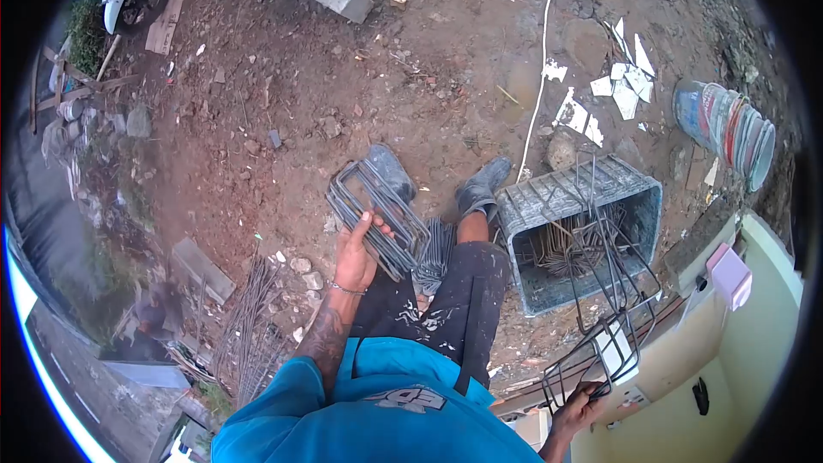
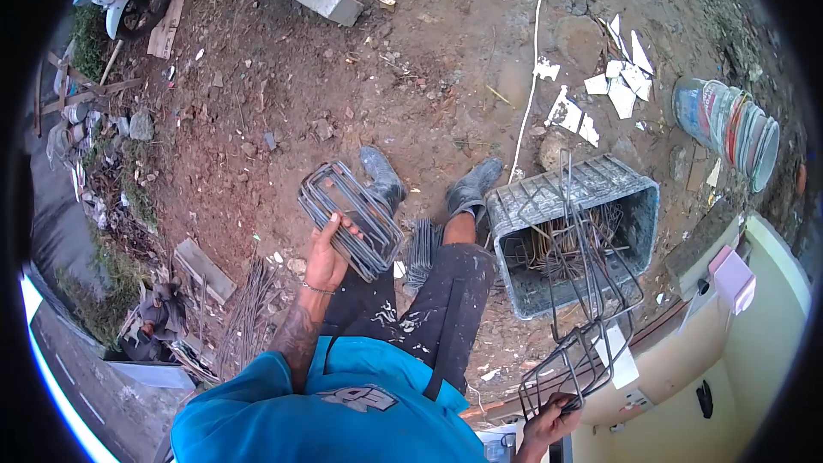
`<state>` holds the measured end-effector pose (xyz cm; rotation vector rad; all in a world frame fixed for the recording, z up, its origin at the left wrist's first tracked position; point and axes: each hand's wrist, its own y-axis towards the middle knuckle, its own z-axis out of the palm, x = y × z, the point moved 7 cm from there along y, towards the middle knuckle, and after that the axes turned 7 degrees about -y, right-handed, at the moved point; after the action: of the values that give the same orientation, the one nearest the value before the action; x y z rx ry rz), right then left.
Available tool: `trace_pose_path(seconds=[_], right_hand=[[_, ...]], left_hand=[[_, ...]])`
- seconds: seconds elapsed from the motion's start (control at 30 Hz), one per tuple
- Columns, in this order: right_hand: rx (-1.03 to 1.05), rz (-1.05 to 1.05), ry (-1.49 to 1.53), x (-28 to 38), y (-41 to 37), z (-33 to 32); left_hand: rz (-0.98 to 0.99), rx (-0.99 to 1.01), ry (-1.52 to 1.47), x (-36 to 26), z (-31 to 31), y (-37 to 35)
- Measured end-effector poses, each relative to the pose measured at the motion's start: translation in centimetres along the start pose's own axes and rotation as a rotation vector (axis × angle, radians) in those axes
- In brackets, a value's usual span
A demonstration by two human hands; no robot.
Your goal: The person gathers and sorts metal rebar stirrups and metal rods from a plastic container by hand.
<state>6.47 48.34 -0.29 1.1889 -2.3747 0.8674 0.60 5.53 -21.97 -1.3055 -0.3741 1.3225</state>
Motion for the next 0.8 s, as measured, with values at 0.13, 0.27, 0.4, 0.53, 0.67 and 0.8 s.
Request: trace_pose_path(seconds=[0.13, 0.27, 0.4, 0.53, 0.67, 0.8], right_hand=[[0.167, -0.104, -0.041, 4.4, 0.7, 6.9], [0.260, -0.387, -0.198, 9.8, 1.9, 17.0], [0.415, -0.352, -0.086, 11.7, 3.7, 29.2], [0.487, -0.479, -0.191, 13.9, 5.5, 40.7], [0.434, -0.492, -0.107, 11.1, 6.1, 50.9], [0.338, -0.417, -0.240, 5.5, 12.0, 64.6]], left_hand=[[0.049, -0.033, -0.124, -4.0, -5.5, -0.4], [0.032, -0.092, -0.250, -7.9, -10.2, 0.3], [0.094, -0.159, -0.319, -10.9, -15.0, 1.4], [0.103, -0.258, -0.418, -12.1, -19.6, 3.3], [0.138, -0.334, -0.402, -12.4, -22.8, 4.9], [0.094, -0.401, -0.366, -10.3, -25.7, 7.0]])
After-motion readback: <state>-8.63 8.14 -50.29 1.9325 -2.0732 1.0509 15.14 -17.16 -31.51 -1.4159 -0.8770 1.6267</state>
